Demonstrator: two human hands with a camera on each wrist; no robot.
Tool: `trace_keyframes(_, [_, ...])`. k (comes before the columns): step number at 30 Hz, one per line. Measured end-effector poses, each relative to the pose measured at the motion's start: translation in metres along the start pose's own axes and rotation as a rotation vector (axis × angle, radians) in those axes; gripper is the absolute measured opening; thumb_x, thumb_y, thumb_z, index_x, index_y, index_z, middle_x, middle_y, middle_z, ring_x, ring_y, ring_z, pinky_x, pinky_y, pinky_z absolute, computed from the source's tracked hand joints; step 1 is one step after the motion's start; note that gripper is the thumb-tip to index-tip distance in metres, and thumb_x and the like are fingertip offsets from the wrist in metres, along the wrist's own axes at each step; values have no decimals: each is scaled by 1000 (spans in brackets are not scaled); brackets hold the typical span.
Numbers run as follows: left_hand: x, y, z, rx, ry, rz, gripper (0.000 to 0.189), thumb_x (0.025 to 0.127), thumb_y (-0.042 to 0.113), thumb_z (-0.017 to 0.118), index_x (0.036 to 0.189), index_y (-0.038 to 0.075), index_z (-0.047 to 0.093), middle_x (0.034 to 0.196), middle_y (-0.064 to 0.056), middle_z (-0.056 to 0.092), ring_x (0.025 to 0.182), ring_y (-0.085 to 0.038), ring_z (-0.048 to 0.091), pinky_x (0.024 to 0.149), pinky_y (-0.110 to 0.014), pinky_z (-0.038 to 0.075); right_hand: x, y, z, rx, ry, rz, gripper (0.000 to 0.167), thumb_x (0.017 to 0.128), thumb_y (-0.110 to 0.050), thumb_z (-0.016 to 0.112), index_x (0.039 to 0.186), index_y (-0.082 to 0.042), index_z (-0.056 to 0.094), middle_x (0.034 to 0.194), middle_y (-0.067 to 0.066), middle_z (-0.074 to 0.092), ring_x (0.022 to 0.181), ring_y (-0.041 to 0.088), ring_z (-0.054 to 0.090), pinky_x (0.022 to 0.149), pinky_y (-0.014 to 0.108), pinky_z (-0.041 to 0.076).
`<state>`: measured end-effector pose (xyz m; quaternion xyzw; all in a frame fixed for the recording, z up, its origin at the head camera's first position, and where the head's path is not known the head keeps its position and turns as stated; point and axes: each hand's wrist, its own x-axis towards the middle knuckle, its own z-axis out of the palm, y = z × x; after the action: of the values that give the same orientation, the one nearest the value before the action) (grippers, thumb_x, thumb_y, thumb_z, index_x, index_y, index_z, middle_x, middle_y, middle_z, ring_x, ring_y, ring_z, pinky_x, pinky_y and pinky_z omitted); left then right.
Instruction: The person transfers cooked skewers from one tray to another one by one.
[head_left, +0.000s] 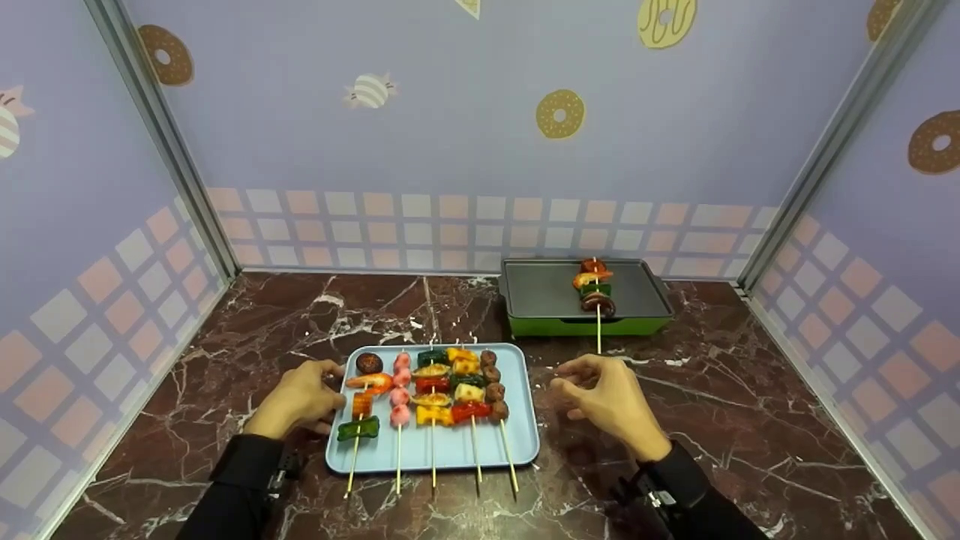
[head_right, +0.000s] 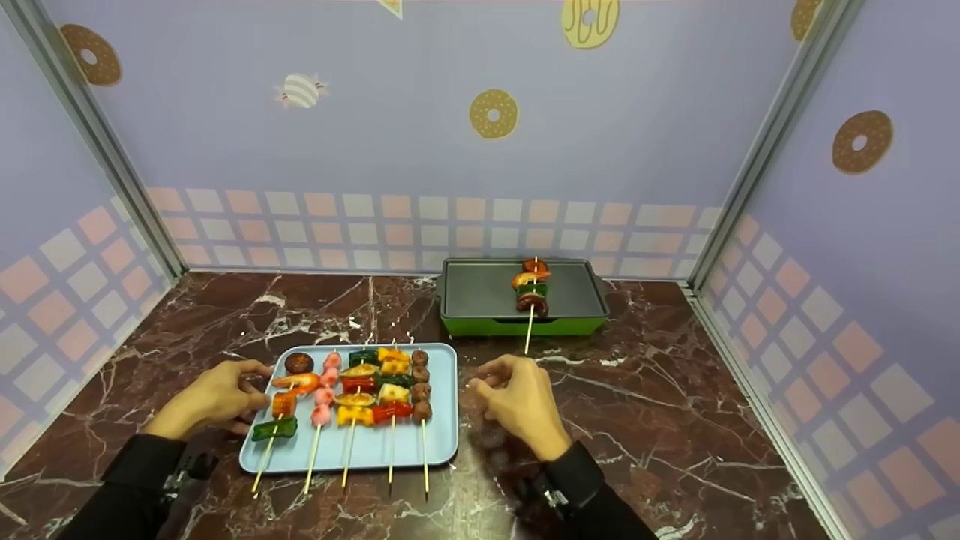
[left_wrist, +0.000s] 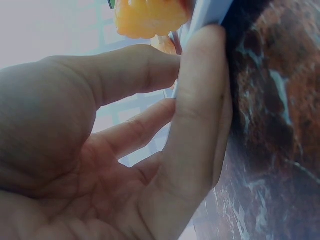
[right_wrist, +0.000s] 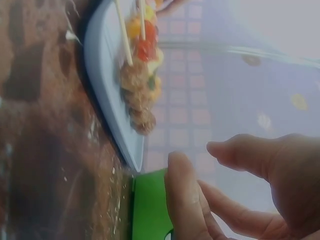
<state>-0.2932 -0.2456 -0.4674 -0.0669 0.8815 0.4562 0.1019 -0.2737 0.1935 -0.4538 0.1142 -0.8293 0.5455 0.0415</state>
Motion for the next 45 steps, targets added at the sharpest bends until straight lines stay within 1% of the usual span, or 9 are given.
trace_keyframes(5, [0,-1,0,2,0,1,48,74,-6,63,119,6,52,79,-18,58,54,-28,61,44,-41,54,4,3,-5,-1,42,-11,24,76,-23,74,95,-10,66,80,10,62,64,31,62,49,40,55])
trace_keyframes(11, [0,-1,0,0,0,-5,48,74,-6,63,118,6,52,79,-19,58,54,-28,61,45,-41,54,10,6,-12,-68,114,-17,25,75,-25,75,96,-14,67,78,8,61,63,25,62,47,34,55])
trace_keyframes(13, [0,-1,0,6,2,-3,48,74,-6,63,119,6,52,79,-19,58,54,-28,61,45,-41,54,11,6,-14,-88,126,-16,24,75,-26,74,96,-17,67,79,7,61,62,23,62,46,33,55])
trace_keyframes(21, [1,-2,0,15,8,0,50,73,-6,63,120,7,52,79,-19,58,54,-27,61,45,-40,54,17,6,-23,-123,164,-37,27,75,-29,74,96,-16,65,80,7,61,57,19,62,45,33,54])
trace_keyframes(25, [1,-2,1,-3,4,-3,50,73,-7,63,120,6,52,80,-21,57,54,-27,61,45,-40,54,21,6,-29,-183,175,-55,27,76,-31,72,97,-16,64,79,4,61,53,16,61,42,30,53])
trace_keyframes(29, [0,-1,0,0,3,-4,49,74,-6,62,120,6,51,80,-20,57,55,-27,61,45,-40,54,25,9,-35,-253,213,-83,27,77,-34,71,97,-17,64,76,1,62,51,16,61,41,28,52])
trace_keyframes(36, [0,-1,0,13,6,-2,50,73,-6,62,121,7,51,80,-18,59,56,-27,62,45,-40,54,33,12,-43,-337,283,-80,25,77,-35,70,96,-19,65,74,-4,62,49,14,59,40,30,50])
trace_keyframes(42, [0,-1,-1,19,1,-4,50,74,-5,62,121,7,51,80,-19,59,57,-27,62,45,-39,54,39,15,-48,-424,337,-85,27,77,-35,70,95,-16,68,73,-7,61,54,9,55,46,32,46])
trace_keyframes(45, [0,-1,-1,20,-4,-4,49,74,-5,62,121,7,51,80,-18,59,57,-27,61,45,-40,54,43,18,-51,-438,365,-77,27,76,-35,71,94,-16,69,73,-7,62,56,9,55,50,32,47])
